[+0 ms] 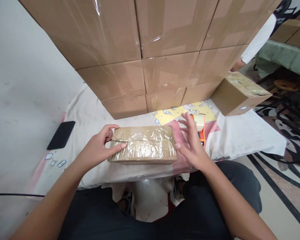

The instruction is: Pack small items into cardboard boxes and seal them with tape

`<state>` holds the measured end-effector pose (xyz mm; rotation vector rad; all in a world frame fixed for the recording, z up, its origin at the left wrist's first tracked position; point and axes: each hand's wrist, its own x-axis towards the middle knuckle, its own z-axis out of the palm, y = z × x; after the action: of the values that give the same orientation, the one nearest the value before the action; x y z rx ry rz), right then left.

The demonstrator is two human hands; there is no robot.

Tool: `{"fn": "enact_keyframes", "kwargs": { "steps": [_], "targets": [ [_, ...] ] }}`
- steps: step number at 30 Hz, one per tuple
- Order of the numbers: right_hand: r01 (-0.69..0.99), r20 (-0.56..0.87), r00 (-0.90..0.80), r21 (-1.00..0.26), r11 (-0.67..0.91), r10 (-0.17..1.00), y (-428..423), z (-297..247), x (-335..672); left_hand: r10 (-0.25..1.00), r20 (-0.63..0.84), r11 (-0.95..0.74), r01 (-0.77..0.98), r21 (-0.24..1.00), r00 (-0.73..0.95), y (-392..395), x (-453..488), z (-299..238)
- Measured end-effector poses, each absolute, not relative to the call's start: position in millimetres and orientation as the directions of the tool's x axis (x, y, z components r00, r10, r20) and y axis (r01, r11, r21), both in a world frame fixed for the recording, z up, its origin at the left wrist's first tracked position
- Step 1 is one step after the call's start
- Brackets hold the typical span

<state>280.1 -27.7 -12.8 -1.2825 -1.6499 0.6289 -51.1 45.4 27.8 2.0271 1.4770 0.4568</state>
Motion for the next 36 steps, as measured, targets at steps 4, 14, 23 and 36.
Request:
{"fn": "enact_keyframes", "kwargs": {
  "steps": [4, 14, 23, 36],
  "targets": [
    [0.537, 0.503, 0.300, -0.792, 0.292, 0.811, -20.9, -15.6, 305.8, 0.947, -0.066, -0.209, 0.756, 0.621, 0.316, 44.8, -50.8, 26.7],
    [0.311, 0.218, 0.650, -0.951, 0.007, 0.728, -3.7, -56.3, 352.8, 0.948, -0.128, -0.168, 0.801, 0.575, 0.291, 41.4, -49.0, 28.6],
    [0.082, 0.002, 0.647, -0.994, -0.066, 0.763, 1.7, -67.8, 358.4, 0.951, -0.094, -0.215, 0.847, 0.486, 0.295, 37.5, -48.4, 31.9],
    [0.069, 0.126, 0.465, -0.992, 0.105, 0.876, 9.1, -88.0, 353.4, 0.957, 0.138, -0.287, 0.906, 0.311, 0.256, 20.0, -34.5, 36.8]
  ]
}}
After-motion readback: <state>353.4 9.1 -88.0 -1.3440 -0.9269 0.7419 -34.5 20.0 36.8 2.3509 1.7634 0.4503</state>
